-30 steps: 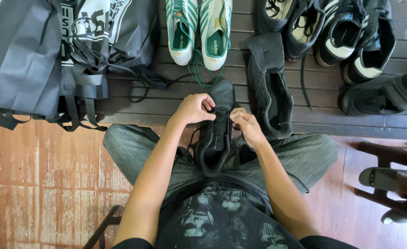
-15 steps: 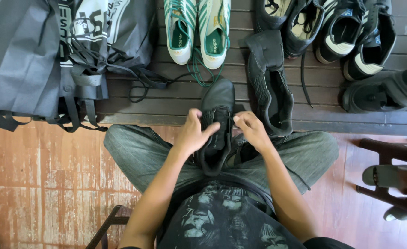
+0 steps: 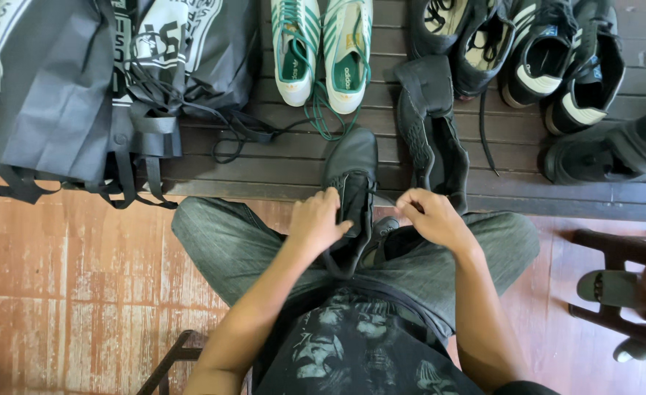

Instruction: The person sits cross-legged on a chair and laces a black shoe by hand. They thread the laces through the eyelets, pull them tight, and tie a knot, repeating the process to secure the shoe.

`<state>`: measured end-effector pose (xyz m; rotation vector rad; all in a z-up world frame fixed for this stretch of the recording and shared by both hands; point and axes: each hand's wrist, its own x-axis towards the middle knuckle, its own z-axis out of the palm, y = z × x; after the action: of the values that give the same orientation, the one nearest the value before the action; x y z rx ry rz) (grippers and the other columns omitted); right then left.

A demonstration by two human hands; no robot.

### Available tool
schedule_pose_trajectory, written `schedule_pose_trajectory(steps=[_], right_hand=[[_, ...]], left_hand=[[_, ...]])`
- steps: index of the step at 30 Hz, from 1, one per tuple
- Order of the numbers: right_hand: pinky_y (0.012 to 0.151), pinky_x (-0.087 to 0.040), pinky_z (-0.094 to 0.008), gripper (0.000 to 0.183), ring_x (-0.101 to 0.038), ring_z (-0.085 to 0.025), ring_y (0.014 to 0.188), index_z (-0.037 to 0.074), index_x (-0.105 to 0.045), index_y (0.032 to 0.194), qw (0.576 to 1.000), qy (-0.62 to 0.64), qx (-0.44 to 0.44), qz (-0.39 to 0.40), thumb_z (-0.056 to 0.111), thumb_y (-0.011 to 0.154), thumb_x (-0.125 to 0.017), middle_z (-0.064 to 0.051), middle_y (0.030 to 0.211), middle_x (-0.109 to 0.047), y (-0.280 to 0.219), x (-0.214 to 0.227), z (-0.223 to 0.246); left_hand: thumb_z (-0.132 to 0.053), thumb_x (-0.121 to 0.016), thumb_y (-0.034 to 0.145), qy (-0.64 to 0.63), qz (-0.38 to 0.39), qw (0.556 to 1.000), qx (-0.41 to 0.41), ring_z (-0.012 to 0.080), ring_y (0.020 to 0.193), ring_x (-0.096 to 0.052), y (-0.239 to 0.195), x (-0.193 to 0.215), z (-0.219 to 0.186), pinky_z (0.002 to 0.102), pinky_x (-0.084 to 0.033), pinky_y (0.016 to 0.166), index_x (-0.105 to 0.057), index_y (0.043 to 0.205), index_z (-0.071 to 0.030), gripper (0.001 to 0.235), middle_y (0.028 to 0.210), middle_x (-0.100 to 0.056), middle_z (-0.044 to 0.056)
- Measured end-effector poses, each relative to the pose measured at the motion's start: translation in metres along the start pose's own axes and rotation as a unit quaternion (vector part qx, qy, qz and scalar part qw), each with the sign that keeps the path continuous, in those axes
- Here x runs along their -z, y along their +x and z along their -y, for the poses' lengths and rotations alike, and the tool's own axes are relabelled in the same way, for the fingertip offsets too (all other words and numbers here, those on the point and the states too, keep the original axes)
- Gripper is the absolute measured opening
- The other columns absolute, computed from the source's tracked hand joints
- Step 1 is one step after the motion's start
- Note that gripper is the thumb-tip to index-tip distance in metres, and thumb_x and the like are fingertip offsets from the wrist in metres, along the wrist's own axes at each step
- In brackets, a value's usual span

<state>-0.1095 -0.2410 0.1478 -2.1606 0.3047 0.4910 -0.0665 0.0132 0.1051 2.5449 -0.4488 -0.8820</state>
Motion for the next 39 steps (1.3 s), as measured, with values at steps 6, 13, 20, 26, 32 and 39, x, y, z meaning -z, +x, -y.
schedule_pose_trajectory(steps=[6, 13, 20, 26, 32, 39], right_hand=[[0.082, -0.058, -0.043, 0.017, -0.071, -0.027, 0.077, 0.011, -0.079, 0.098, 0.998, 0.004, -0.052, -0.02, 0.018, 0.102, -0.064, -0.01, 0.075, -0.074, -0.01, -0.013, -0.039], [0.089, -0.059, -0.049, 0.017, -0.078, -0.035, 0.094, 0.011, -0.077, 0.099, 0.999, 0.01, -0.053, 0.01, 0.023, 0.102, -0.066, -0.013, 0.083, -0.08, -0.013, -0.033, -0.066], [0.096, -0.059, -0.054, 0.014, -0.077, -0.043, 0.102, 0.009, -0.076, 0.098, 0.999, 0.035, 0.017, 0.0, 0.01, 0.098, -0.062, -0.02, 0.09, -0.08, -0.009, -0.08, -0.087], [0.089, -0.058, -0.049, 0.014, -0.075, -0.04, 0.093, 0.008, -0.072, 0.093, 0.997, 0.066, 0.047, 0.005, 0.015, 0.103, -0.063, -0.019, 0.084, -0.074, -0.002, -0.106, -0.118], [0.09, -0.058, -0.044, 0.011, -0.075, -0.029, 0.09, 0.006, -0.072, 0.098, 0.971, 0.223, 0.085, -0.029, 0.005, 0.103, -0.063, -0.013, 0.087, -0.076, -0.002, -0.083, -0.102], [0.078, -0.062, -0.025, 0.025, -0.08, -0.019, 0.085, 0.002, -0.069, 0.111, 0.852, 0.521, -0.011, -0.05, 0.019, 0.115, -0.051, -0.017, 0.095, -0.082, 0.021, -0.039, -0.08]], left_hand=[[-0.019, -0.088, 0.074, 0.176, -0.244, 0.948, -0.108, 0.031, 0.103, -0.06, 0.003, -0.045, 0.001, 0.046, -0.047, 0.084, -0.071, 0.125, -0.02, 0.054, 0.116, -0.052, 0.006], [-0.035, -0.084, 0.087, -0.035, -0.267, 0.956, -0.115, 0.0242, 0.094, -0.075, 0.016, -0.027, 0.026, 0.04, -0.054, 0.085, -0.085, 0.09, -0.029, 0.007, 0.1, -0.078, -0.005], [-0.016, -0.054, 0.112, -0.486, -0.026, 0.873, 0.038, 0.0331, 0.11, -0.079, -0.01, 0.01, 0.058, 0.041, -0.056, 0.102, -0.072, 0.106, -0.001, 0.025, 0.114, -0.081, 0.022], [-0.02, -0.057, 0.115, -0.483, -0.097, 0.863, 0.111, 0.0282, 0.109, -0.078, -0.027, 0.012, 0.12, 0.038, -0.057, 0.099, -0.068, 0.113, -0.003, 0.02, 0.113, -0.08, 0.018], [-0.027, -0.054, 0.119, -0.412, -0.122, 0.894, 0.128, 0.0252, 0.108, -0.078, -0.041, 0.021, 0.174, 0.035, -0.054, 0.098, -0.067, 0.11, -0.008, 0.024, 0.11, -0.081, 0.014], [-0.025, -0.054, 0.119, -0.416, -0.153, 0.888, 0.126, 0.0231, 0.108, -0.078, -0.045, 0.036, 0.179, 0.029, -0.052, 0.095, -0.067, 0.11, -0.009, 0.022, 0.112, -0.081, 0.013]])
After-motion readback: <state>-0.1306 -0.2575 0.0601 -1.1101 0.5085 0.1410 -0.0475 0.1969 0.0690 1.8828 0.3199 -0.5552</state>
